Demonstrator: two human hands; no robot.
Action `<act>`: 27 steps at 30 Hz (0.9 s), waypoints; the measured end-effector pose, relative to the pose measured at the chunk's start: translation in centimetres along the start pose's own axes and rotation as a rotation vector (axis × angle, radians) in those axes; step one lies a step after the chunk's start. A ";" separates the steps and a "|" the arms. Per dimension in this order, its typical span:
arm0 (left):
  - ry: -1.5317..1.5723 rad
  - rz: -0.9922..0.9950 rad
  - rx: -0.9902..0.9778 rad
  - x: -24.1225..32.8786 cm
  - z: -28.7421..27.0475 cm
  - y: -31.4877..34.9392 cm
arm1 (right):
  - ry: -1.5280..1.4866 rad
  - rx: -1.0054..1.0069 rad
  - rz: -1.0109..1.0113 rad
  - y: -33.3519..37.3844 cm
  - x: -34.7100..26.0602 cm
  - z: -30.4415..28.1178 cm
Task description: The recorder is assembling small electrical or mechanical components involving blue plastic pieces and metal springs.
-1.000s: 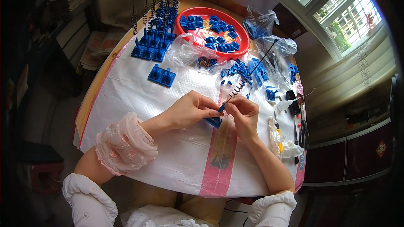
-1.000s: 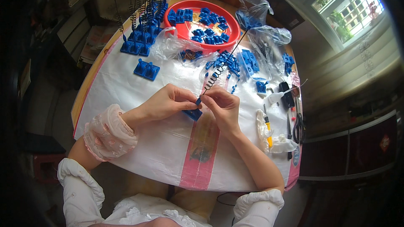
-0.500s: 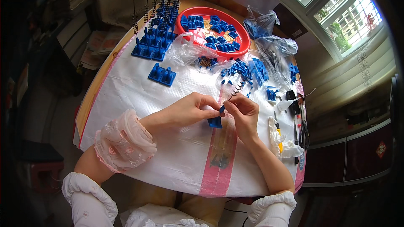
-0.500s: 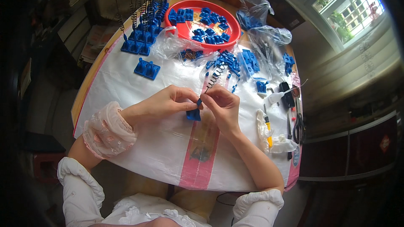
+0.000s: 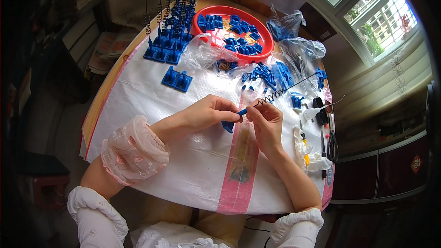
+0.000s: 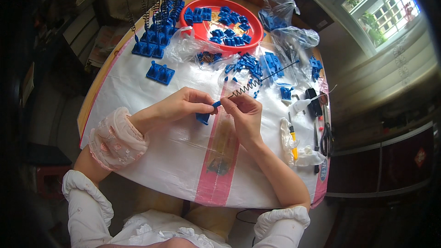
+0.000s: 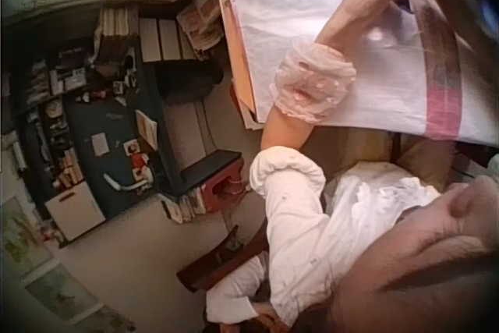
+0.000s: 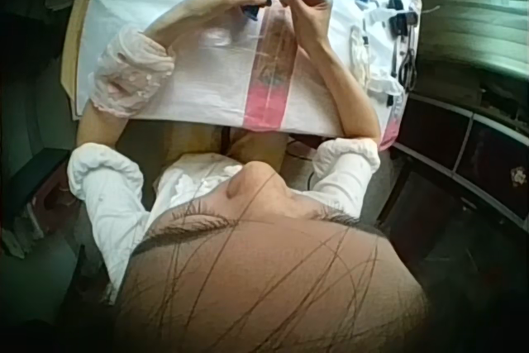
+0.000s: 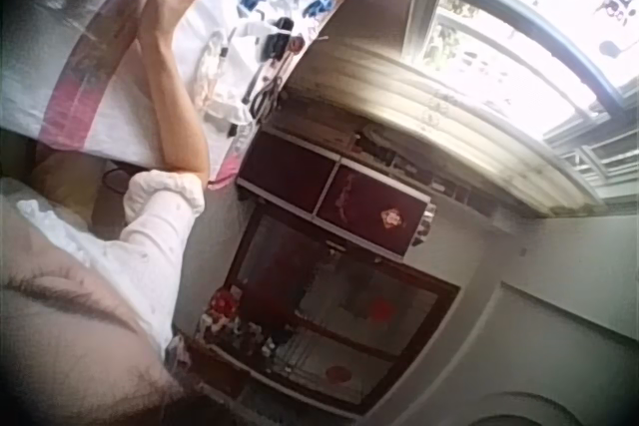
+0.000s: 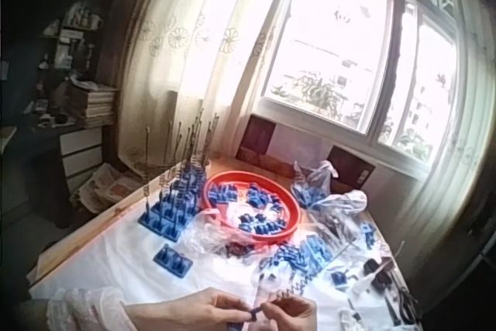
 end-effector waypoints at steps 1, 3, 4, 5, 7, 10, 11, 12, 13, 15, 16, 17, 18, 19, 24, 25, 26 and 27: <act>0.004 0.009 0.011 -0.2 0.0 -0.1 | 0.008 -0.002 -0.001 0.0 0.0 0.0; 0.019 0.028 0.029 -0.1 0.1 -0.1 | 0.030 -0.004 -0.002 0.0 -0.2 0.1; 0.030 0.037 0.036 0.0 0.1 0.0 | 0.040 -0.006 -0.003 0.0 -0.3 0.2; 0.040 0.046 0.044 0.0 0.2 0.0 | 0.061 -0.017 -0.017 0.0 -0.5 0.3; -0.075 0.118 0.077 0.1 0.2 0.1 | 0.102 -0.039 -0.047 0.0 -0.9 0.7; -0.216 0.193 0.126 0.3 0.3 0.4 | 0.156 -0.122 -0.102 0.1 -1.6 1.8; -0.258 0.214 0.142 0.5 0.3 0.5 | 0.166 -0.126 -0.099 0.1 -1.6 1.9; -0.266 0.219 0.153 0.5 0.2 0.5 | 0.176 -0.130 -0.096 0.1 -1.6 1.9; -0.274 0.225 0.163 0.5 0.2 0.4 | 0.186 -0.135 -0.093 0.2 -1.6 1.8; -0.299 0.239 0.193 0.6 0.1 0.5 | 0.228 -0.137 -0.117 0.1 -1.5 1.5; -0.316 0.248 0.211 0.7 0.1 0.5 | 0.249 -0.138 -0.129 0.1 -1.5 1.4; -0.334 0.255 0.234 0.7 -0.1 0.7 | 0.260 -0.136 -0.133 0.1 -1.4 1.5; -0.387 0.267 0.258 0.7 -0.2 0.8 | 0.271 -0.134 -0.138 0.1 -1.3 1.5; -0.440 0.280 0.282 0.8 -0.4 0.8 | 0.283 -0.132 -0.142 0.1 -1.2 1.6; -0.559 0.318 0.314 0.7 -0.5 0.8 | 0.380 -0.175 -0.221 0.1 -1.4 1.9; -0.561 0.327 0.318 0.7 -0.5 0.8 | 0.414 -0.188 -0.245 0.2 -1.4 1.9; -0.562 0.336 0.323 0.7 -0.5 0.8 | 0.429 -0.190 -0.253 0.2 -1.3 1.9; -0.551 0.328 0.324 0.6 -0.5 0.8 | 0.445 -0.191 -0.261 0.2 -1.2 1.9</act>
Point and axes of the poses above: each hand's wrist, its own y-axis away from the middle knuckle, its own z-axis out of the palm, x = y × z, the point moved 4 cm from there along -y, towards the middle knuckle, and after that the axes turned 10 degrees about -y, right-handed, at the moved point
